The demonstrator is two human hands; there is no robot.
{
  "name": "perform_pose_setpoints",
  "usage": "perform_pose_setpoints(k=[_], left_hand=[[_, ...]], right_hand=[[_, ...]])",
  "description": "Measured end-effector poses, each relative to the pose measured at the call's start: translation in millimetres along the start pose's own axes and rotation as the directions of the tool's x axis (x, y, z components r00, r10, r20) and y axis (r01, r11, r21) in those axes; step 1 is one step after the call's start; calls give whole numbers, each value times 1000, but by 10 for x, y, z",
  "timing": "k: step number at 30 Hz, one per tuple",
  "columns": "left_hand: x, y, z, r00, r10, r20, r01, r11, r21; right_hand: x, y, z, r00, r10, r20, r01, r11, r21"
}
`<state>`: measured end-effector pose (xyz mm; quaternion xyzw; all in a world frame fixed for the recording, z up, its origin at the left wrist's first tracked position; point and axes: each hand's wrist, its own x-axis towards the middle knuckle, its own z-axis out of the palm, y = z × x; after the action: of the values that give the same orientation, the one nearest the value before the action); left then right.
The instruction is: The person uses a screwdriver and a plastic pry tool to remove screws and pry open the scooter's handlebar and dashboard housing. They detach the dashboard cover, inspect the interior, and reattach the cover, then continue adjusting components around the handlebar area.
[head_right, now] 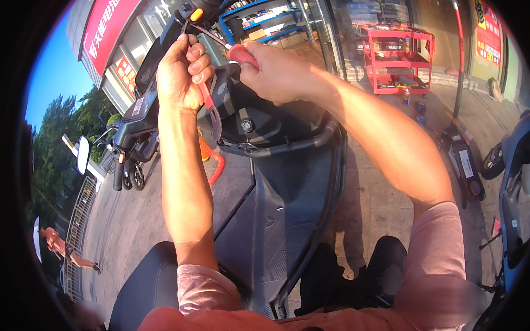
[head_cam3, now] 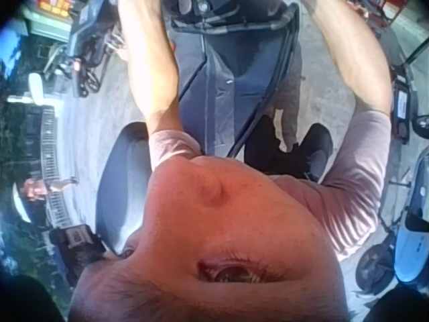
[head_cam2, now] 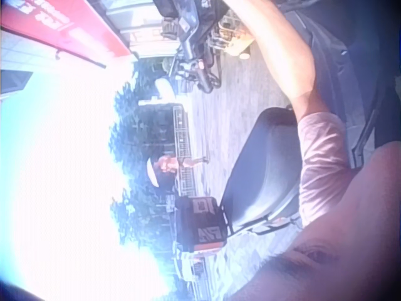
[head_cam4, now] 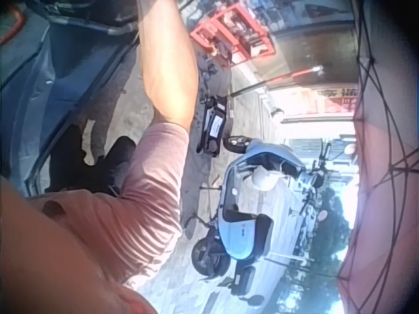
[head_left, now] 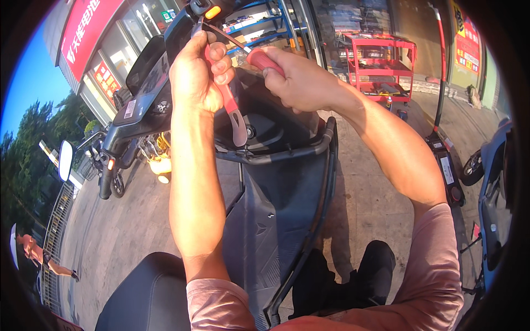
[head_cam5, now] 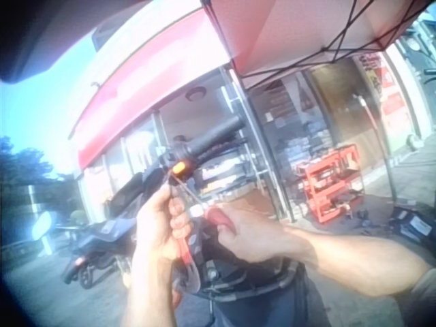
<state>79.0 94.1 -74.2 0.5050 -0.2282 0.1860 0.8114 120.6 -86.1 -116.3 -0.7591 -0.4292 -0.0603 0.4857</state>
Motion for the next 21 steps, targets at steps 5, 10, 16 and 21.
perform_pose_setpoints(k=[5,10,16,21], left_hand=[[-8,-8,2,996,38,-78,-24,984,174],[-11,-16,5,994,75,-80,-48,955,293],[-3,-85,28,993,88,-74,-75,984,163],[-8,-63,44,992,85,-93,-63,974,219]], right_hand=[[17,33,3,1000,18,24,-19,1000,8],[64,72,32,999,-34,-35,33,999,-13],[49,64,17,1000,-11,-27,11,1000,-18],[30,42,-19,1000,-3,-16,3,1000,-19]])
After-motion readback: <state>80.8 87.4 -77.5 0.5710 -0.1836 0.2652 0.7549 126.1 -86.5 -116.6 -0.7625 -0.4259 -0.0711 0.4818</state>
